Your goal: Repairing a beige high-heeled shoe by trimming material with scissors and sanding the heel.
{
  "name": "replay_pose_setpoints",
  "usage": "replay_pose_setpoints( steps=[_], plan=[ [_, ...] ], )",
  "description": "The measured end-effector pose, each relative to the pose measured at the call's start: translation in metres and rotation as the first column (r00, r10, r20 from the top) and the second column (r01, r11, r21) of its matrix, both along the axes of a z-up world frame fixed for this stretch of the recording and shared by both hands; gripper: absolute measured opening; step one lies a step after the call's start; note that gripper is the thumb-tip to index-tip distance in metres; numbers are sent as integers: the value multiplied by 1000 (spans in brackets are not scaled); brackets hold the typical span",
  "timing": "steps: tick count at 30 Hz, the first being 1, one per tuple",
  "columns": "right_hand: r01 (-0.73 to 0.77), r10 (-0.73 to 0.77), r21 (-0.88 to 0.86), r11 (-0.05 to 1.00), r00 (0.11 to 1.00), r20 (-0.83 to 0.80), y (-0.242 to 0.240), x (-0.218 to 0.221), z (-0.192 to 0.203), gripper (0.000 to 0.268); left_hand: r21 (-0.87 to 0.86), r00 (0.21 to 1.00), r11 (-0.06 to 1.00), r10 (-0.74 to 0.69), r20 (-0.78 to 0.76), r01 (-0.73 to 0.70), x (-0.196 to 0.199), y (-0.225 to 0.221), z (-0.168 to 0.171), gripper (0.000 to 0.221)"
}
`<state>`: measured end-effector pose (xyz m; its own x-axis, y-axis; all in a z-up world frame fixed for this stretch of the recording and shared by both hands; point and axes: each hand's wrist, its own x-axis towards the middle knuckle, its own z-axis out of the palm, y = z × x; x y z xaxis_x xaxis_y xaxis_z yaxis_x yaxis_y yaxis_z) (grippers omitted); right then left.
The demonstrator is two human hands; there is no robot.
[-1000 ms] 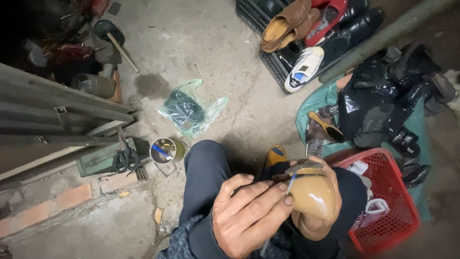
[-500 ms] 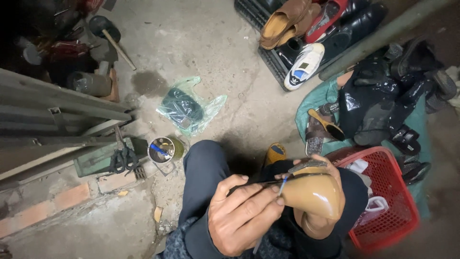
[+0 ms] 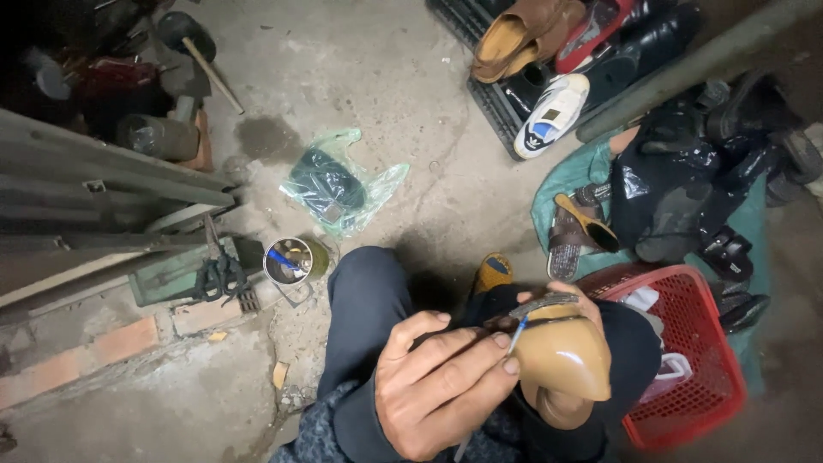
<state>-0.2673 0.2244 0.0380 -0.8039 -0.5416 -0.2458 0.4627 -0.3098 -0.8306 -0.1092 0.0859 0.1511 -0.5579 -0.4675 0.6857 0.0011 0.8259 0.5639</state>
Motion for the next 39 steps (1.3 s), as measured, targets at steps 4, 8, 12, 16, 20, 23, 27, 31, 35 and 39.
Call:
replay_pose_setpoints(
  steps=[4,8,12,16,20,23,27,31,35,39],
  plan=[
    [-36,50,-125,991,993,104,5,-9,-7,55,-98,995,991,-94,14,95,0,-7,-4,16],
    [-160,139,-316,935,986,-90,-1,6,8,77,-38,997,997,-67,-28,66,3,-2,-10,12],
    [-126,106,-290,949,991,-81,-16,14,20,108,-35,996,998,-49,-72,46,7,5,-11,16],
    [14,80,188,982,873,-481,-25,23,39,59,59,987,994,96,-126,-89,-1,8,1,8],
    [-161,185,95,982,758,-626,-9,17,25,78,39,990,999,10,-144,-4,6,-4,-3,25],
    [-260,481,405,877,443,-757,-22,5,58,79,195,994,981,24,-107,-2,23,-16,-12,17],
    [-137,598,583,801,109,-794,-29,0,77,76,211,987,977,29,-155,5,26,-22,-1,14],
    [-77,650,646,759,29,-760,-31,0,87,79,244,995,966,-81,-52,91,16,-22,14,16],
    [14,605,605,796,-52,-795,-33,0,97,67,204,983,967,-170,66,154,2,-19,15,18],
    [54,626,624,780,-70,-777,-30,0,96,66,208,980,966,-175,96,152,-6,-15,8,18]
  ],
)
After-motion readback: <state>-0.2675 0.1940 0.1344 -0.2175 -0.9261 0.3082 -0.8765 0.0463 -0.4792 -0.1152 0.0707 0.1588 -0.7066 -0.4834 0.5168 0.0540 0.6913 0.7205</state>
